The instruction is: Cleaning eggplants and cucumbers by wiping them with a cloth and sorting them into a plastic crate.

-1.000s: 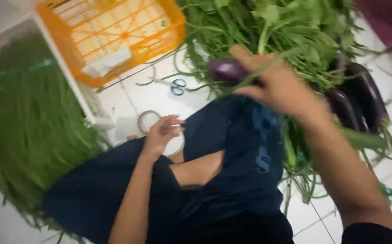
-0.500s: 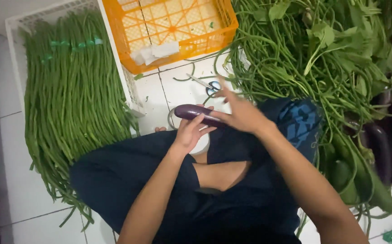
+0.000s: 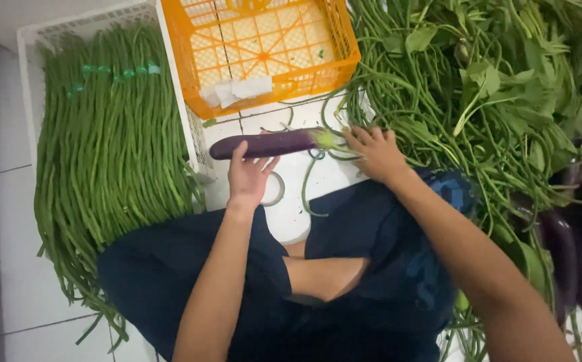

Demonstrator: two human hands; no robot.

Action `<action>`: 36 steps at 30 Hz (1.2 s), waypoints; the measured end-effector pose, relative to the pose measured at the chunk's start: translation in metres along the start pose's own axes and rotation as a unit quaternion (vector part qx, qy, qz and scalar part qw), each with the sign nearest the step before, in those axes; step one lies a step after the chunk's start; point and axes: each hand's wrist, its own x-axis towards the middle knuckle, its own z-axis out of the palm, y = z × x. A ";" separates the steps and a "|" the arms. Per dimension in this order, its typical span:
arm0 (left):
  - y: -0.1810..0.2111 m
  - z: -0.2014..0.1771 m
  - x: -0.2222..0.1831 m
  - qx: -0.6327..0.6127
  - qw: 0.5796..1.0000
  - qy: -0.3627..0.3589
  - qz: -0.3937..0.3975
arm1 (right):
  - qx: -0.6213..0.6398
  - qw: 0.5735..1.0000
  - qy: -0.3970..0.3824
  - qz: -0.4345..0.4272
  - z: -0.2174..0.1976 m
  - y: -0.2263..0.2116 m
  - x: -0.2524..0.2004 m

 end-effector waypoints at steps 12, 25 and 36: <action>-0.003 -0.058 0.073 -0.065 0.996 0.048 0.032 | -0.048 0.988 0.144 -0.012 0.002 0.098 0.020; 0.004 -0.042 0.067 -0.139 0.986 0.059 0.069 | -0.001 0.973 0.156 0.167 -0.102 -0.009 0.034; 0.006 -0.039 0.051 -0.071 0.994 0.008 0.086 | -0.116 0.937 0.322 -0.076 0.109 -0.018 0.177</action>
